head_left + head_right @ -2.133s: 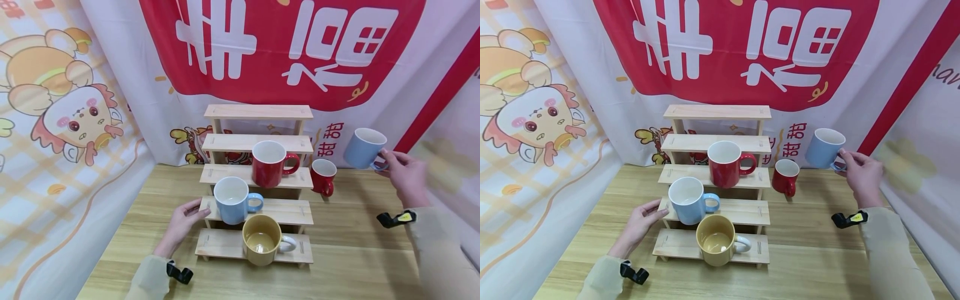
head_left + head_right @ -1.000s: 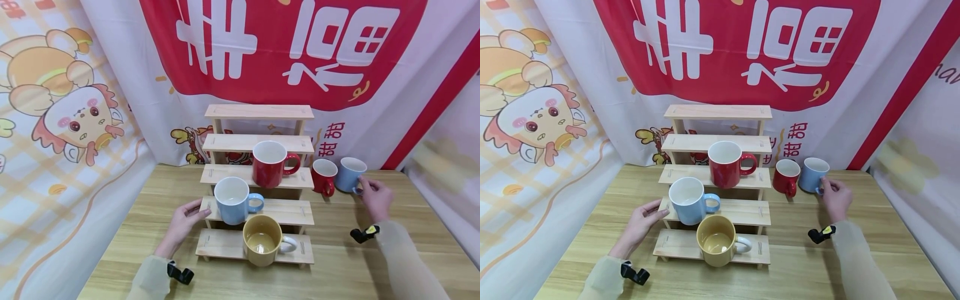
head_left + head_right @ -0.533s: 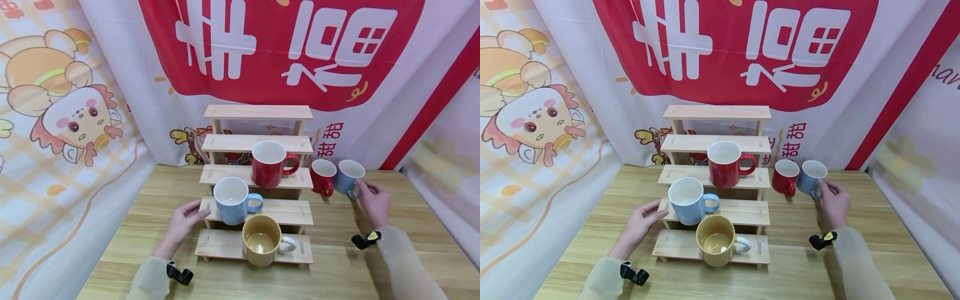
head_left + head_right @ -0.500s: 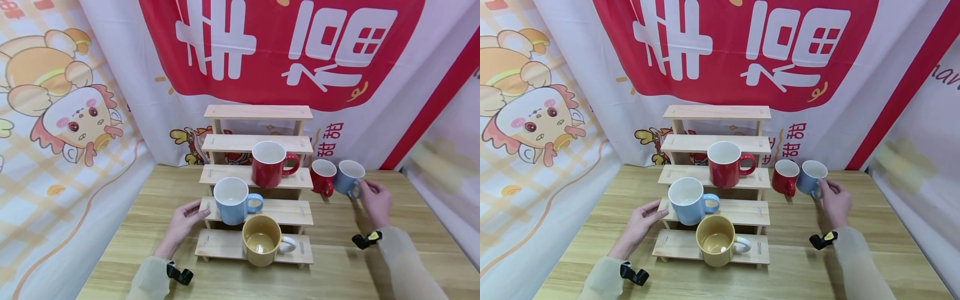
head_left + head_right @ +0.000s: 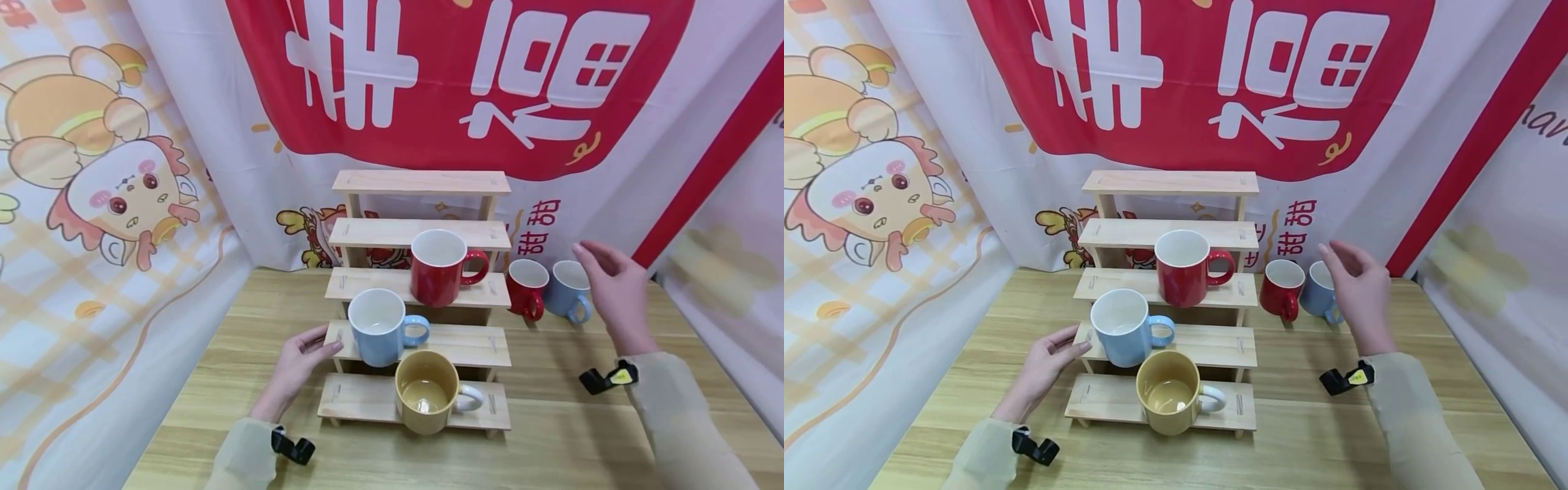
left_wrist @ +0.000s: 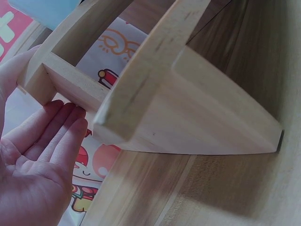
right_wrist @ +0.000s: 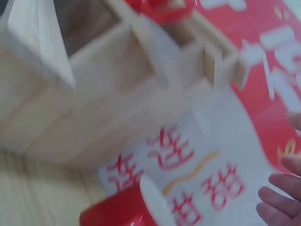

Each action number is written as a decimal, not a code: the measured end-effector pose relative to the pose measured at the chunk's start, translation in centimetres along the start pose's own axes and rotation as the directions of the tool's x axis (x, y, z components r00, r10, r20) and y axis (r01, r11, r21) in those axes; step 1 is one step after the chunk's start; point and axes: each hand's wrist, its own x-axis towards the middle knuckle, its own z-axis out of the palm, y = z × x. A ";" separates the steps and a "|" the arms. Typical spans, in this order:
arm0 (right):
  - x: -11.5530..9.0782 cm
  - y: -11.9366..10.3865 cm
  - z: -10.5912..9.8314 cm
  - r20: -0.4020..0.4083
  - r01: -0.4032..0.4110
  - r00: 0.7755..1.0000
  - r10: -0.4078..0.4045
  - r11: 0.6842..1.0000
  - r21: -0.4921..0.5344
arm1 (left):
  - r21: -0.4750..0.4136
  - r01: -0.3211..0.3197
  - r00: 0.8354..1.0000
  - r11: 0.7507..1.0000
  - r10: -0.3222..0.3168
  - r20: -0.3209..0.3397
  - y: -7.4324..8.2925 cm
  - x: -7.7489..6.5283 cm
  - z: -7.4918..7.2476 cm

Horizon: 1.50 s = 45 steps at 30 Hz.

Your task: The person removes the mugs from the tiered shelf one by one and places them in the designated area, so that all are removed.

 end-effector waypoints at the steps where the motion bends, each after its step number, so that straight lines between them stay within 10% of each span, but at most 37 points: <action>1: -0.3 -0.7 0.2 0.034 0.016 0.999 -0.015 1.000 -0.017 | 0.001 0.000 1.000 1.000 0.000 -0.001 0.0 0.0 0.0; 11: -4.0 -5.8 3.1 0.238 0.249 0.938 -0.251 0.968 0.038 | -0.003 0.001 1.000 1.000 -0.001 0.006 0.0 0.2 0.0; 25: -4.3 -8.5 5.7 0.483 0.270 0.836 -0.261 0.962 0.053 | -0.006 0.005 1.000 1.000 -0.005 0.004 0.2 0.0 0.0; 45: -2.8 -8.6 8.6 0.553 0.118 0.813 -0.180 0.982 0.147 | -0.052 -0.004 1.000 0.999 0.004 0.010 0.0 -0.1 0.1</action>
